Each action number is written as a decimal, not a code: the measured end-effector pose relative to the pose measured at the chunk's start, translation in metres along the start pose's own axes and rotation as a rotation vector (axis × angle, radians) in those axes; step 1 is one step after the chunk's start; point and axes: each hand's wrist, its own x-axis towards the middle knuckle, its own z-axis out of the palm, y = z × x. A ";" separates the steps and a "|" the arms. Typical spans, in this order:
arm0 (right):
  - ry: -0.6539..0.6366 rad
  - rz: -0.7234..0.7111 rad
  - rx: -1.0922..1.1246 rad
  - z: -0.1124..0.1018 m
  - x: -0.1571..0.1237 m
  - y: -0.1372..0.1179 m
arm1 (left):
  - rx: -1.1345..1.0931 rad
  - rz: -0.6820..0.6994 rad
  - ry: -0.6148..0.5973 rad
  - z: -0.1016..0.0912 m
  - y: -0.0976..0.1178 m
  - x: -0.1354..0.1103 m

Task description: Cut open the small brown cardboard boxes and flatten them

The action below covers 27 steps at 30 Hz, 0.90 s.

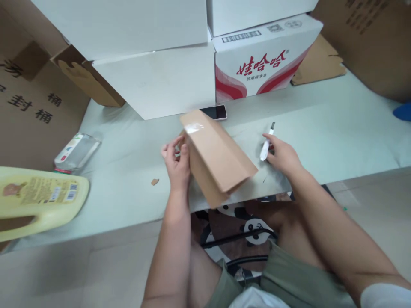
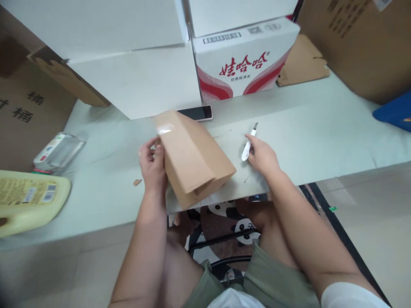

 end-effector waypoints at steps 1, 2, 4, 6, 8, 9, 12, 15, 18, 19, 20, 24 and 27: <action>-0.014 -0.033 -0.002 0.002 0.001 0.003 | -0.027 -0.073 0.013 -0.003 -0.002 0.003; -0.015 -0.070 0.006 0.003 0.001 0.004 | -0.063 -0.155 0.013 -0.006 -0.003 0.006; -0.043 -0.162 0.060 0.001 0.000 0.000 | -0.176 -0.312 -0.014 -0.011 -0.004 0.008; -0.149 -0.299 0.187 -0.004 -0.005 -0.009 | -0.341 -0.413 -0.096 -0.015 -0.001 0.008; -0.282 -0.412 0.376 -0.010 -0.011 -0.019 | -0.469 -0.438 -0.224 -0.019 0.003 0.005; -0.333 -0.424 0.466 -0.012 -0.015 -0.023 | -0.494 -0.437 -0.292 -0.021 0.005 0.003; -0.417 -0.317 0.638 -0.016 -0.024 -0.031 | -0.474 -0.456 -0.394 -0.025 0.008 -0.002; -0.436 -0.237 0.737 -0.012 -0.028 -0.033 | -0.467 -0.515 -0.380 -0.028 0.006 -0.003; -0.363 -0.192 0.831 -0.006 -0.026 -0.036 | -0.480 -0.536 -0.334 -0.028 0.006 0.000; -0.319 -0.178 0.858 -0.004 -0.025 -0.038 | -0.493 -0.533 -0.311 -0.028 0.006 0.001; -0.267 -0.164 0.882 -0.002 -0.024 -0.040 | -0.506 -0.534 -0.283 -0.028 0.006 0.003; -0.060 -0.108 0.926 0.007 -0.023 -0.049 | -0.451 -0.655 -0.218 -0.027 0.006 0.004; 0.055 -0.075 0.910 0.012 -0.024 -0.054 | -0.434 -0.711 -0.336 -0.027 0.006 0.000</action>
